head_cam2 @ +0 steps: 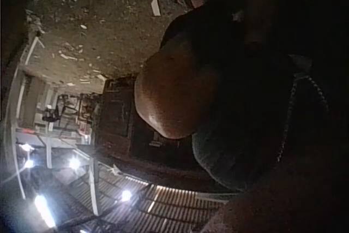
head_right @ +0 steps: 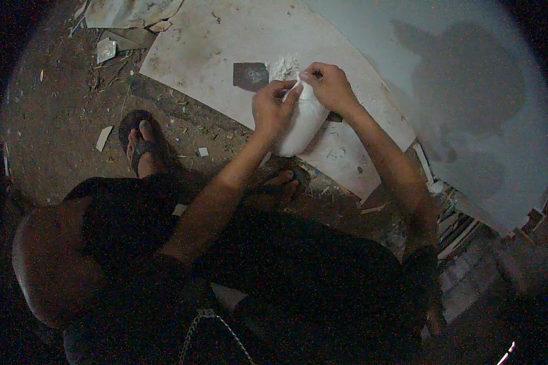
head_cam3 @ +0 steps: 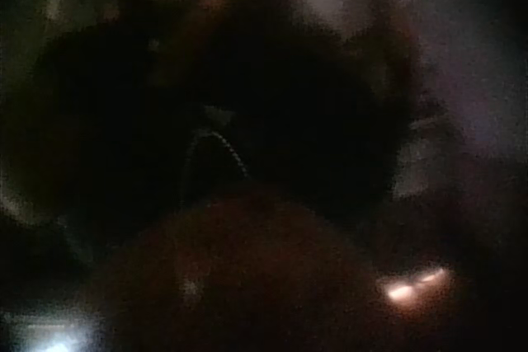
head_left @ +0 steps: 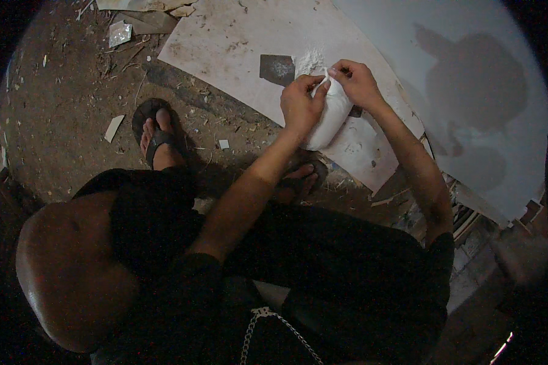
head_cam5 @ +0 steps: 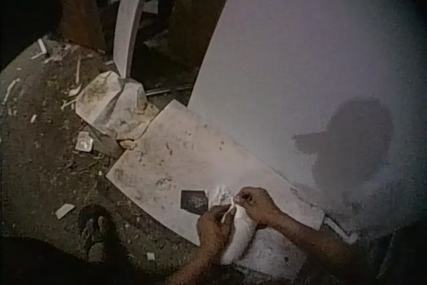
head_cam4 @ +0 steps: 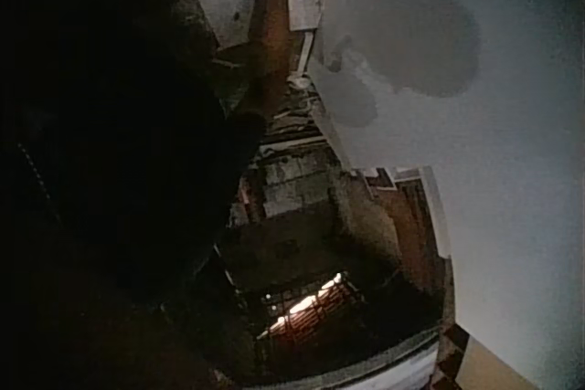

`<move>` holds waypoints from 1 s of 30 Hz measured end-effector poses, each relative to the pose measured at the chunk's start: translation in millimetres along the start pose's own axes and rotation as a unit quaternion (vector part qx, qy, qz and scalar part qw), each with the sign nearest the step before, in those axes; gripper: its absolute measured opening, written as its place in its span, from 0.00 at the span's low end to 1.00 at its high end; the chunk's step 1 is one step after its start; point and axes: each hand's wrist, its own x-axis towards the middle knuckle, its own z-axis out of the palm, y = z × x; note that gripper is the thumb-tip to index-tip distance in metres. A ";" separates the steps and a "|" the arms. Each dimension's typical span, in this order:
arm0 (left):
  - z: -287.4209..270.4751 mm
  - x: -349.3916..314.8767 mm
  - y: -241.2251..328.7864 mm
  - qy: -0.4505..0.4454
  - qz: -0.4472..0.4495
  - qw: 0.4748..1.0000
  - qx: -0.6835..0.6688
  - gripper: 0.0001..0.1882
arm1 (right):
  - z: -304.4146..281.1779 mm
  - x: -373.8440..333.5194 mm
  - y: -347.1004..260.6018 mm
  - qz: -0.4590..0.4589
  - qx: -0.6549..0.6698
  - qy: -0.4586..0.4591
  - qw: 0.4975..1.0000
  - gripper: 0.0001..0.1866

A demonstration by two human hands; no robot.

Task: The person removes a bag of white powder from a trash bag, scoops some onto a small rectangular plate, and then places the powder back into the bag.

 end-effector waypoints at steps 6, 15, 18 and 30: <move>-1.5 -5.1 11.5 0.011 0.034 0.998 0.055 0.13 | -1.7 1.9 2.1 -0.009 0.014 0.008 1.000 0.14; -5.0 2.4 12.1 -0.034 -0.046 0.998 -0.022 0.19 | -28.6 -2.6 -0.8 -0.015 0.009 -0.024 1.000 0.14; -3.0 1.1 9.8 -0.030 -0.040 0.998 -0.034 0.19 | -31.0 2.0 -0.3 -0.040 -0.045 0.004 0.998 0.13; -6.7 -0.4 18.6 -0.017 -0.072 0.997 -0.020 0.20 | -28.6 1.0 -1.4 -0.106 -0.028 0.000 0.994 0.11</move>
